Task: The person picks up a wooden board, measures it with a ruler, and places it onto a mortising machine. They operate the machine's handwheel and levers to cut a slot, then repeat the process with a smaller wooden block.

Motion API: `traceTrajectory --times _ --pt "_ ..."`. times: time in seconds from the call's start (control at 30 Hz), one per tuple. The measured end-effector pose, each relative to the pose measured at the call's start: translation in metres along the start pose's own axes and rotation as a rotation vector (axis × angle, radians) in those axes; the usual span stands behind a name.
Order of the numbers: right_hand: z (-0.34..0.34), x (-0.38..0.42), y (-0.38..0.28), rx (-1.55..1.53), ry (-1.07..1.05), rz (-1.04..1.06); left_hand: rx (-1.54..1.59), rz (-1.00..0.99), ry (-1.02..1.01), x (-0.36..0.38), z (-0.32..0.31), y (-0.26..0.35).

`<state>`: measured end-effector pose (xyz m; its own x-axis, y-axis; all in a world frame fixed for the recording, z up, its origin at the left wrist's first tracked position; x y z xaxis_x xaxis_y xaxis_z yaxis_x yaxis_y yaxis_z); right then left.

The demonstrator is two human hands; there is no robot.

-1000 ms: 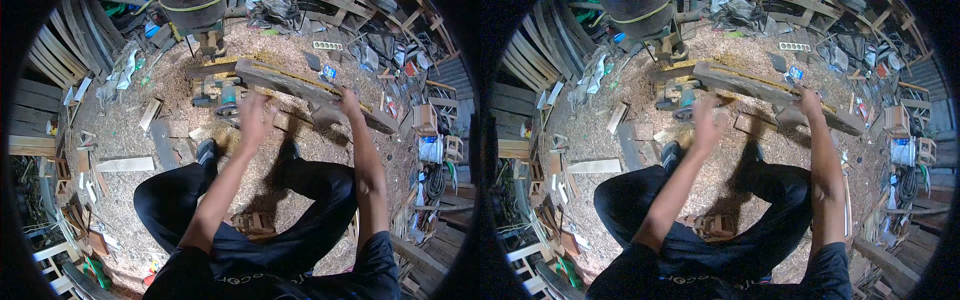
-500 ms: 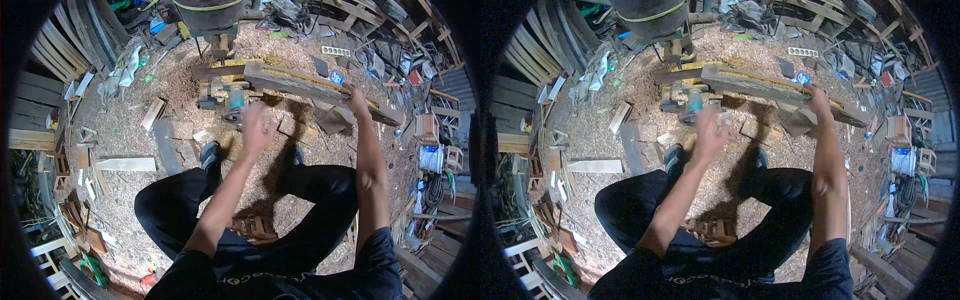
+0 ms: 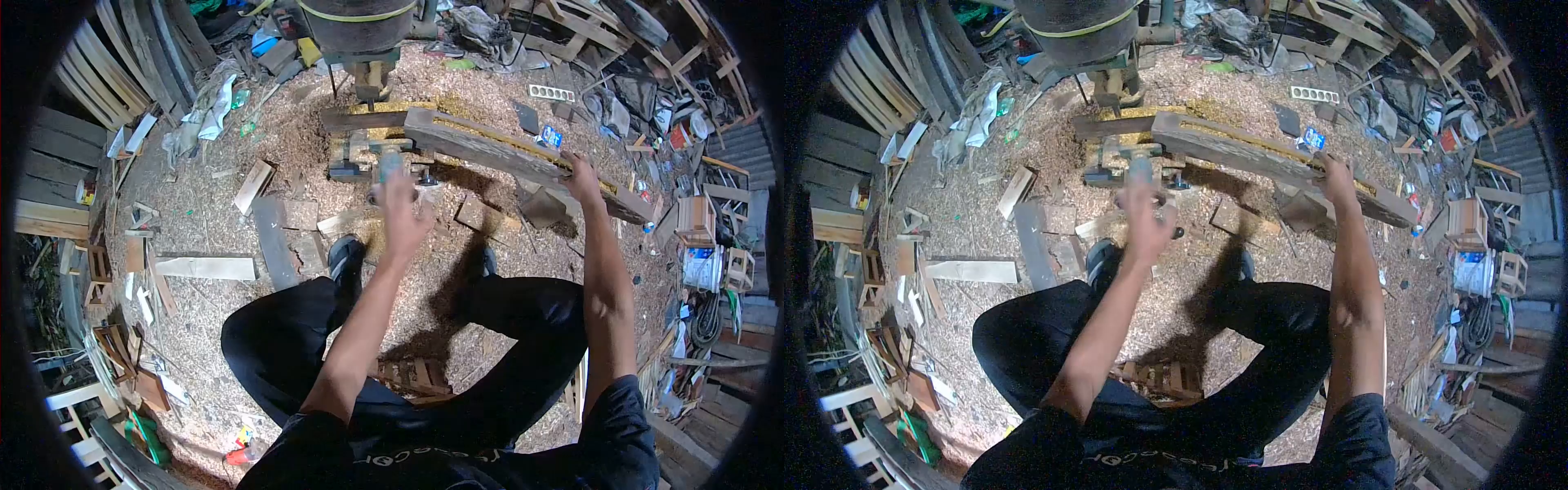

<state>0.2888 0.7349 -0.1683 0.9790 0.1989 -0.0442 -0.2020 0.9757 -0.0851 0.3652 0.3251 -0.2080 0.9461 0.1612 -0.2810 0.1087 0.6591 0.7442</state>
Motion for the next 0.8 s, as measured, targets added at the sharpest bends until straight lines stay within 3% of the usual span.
traceTrajectory --times 0.03,0.13,0.27,0.37,0.4,0.5,0.57,0.67,0.77,0.8 --pt "-0.001 0.002 0.003 0.002 -0.027 -0.024 0.036 0.039 0.17 -0.002 0.016 -0.016" --pt "-0.003 0.0 0.002 0.011 -0.068 -0.04 0.075 0.156 0.097 -0.006 0.011 -0.041" --pt "0.005 0.005 -0.011 0.022 -0.046 -0.022 -0.456 0.102 -0.145 -0.001 -0.023 -0.012" --pt "0.0 0.003 -0.007 -0.014 -0.039 -0.022 -0.673 0.006 -0.306 0.013 -0.05 0.015" --pt "-0.003 0.0 -0.003 -0.03 -0.033 -0.018 -0.597 -0.014 -0.233 0.009 -0.046 0.018" --pt "-0.003 0.002 -0.003 -0.046 -0.012 0.003 0.054 0.109 -0.077 -0.021 0.004 -0.009" --pt "0.002 0.005 -0.011 -0.006 -0.004 0.013 -0.013 0.328 0.085 -0.03 0.018 -0.067" --pt "-0.001 0.004 -0.007 0.046 0.005 0.015 0.45 0.524 0.073 -0.025 -0.002 -0.092" --pt "-0.005 0.002 -0.002 -0.012 0.022 0.03 0.117 0.26 0.246 -0.025 0.004 -0.063" --pt "-0.004 0.001 -0.001 -0.046 0.031 0.04 -0.127 0.321 0.186 -0.026 0.0 -0.053"
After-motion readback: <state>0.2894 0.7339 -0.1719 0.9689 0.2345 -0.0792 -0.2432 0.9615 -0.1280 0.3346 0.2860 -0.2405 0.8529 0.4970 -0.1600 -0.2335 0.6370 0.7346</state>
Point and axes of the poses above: each hand's wrist, its own x-axis away from the middle knuckle, its own z-axis out of the back of the hand, y = z × x, the point moved 8 cm from there along -x, towards the middle knuckle, and after that the axes turned 11 degrees about z, right-handed, at the moved point
